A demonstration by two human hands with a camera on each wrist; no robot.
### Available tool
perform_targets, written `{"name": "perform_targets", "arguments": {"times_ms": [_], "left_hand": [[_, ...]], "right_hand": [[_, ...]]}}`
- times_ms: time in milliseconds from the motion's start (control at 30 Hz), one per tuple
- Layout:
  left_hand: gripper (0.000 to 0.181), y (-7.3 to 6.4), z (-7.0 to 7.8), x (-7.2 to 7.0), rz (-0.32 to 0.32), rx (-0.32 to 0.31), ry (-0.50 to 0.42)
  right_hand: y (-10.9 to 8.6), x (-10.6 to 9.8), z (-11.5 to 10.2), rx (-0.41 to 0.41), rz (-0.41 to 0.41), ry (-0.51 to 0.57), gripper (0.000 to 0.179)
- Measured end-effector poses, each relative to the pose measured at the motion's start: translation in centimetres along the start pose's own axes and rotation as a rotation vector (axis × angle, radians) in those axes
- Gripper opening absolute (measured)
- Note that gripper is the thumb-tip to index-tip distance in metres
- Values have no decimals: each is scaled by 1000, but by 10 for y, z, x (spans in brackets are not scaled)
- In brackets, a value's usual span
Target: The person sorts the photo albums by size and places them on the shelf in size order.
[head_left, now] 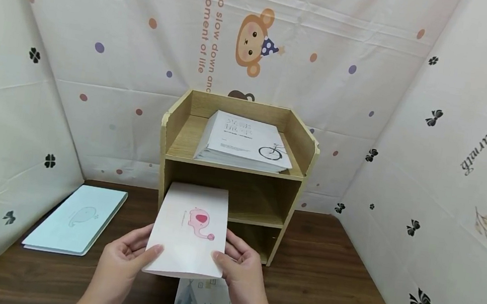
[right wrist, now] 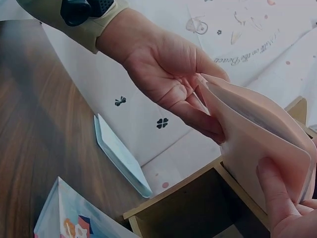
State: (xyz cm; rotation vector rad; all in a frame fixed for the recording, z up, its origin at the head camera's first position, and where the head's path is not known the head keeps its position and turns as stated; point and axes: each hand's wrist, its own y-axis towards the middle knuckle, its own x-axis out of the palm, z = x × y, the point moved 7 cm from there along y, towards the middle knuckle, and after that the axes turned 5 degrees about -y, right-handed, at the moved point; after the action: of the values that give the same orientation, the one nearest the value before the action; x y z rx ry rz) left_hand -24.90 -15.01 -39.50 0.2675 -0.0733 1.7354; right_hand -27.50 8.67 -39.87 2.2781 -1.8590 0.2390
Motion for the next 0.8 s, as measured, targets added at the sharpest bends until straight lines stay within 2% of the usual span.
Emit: {"name": "perform_targets", "arguments": {"times_ms": [433, 800], "left_hand": [[57, 12, 2, 1, 1, 3, 10], [58, 25, -2, 0, 19, -10, 1]], "right_hand": [[10, 0, -3, -11, 5, -11, 67], [25, -1, -2, -24, 10, -20, 65]]}}
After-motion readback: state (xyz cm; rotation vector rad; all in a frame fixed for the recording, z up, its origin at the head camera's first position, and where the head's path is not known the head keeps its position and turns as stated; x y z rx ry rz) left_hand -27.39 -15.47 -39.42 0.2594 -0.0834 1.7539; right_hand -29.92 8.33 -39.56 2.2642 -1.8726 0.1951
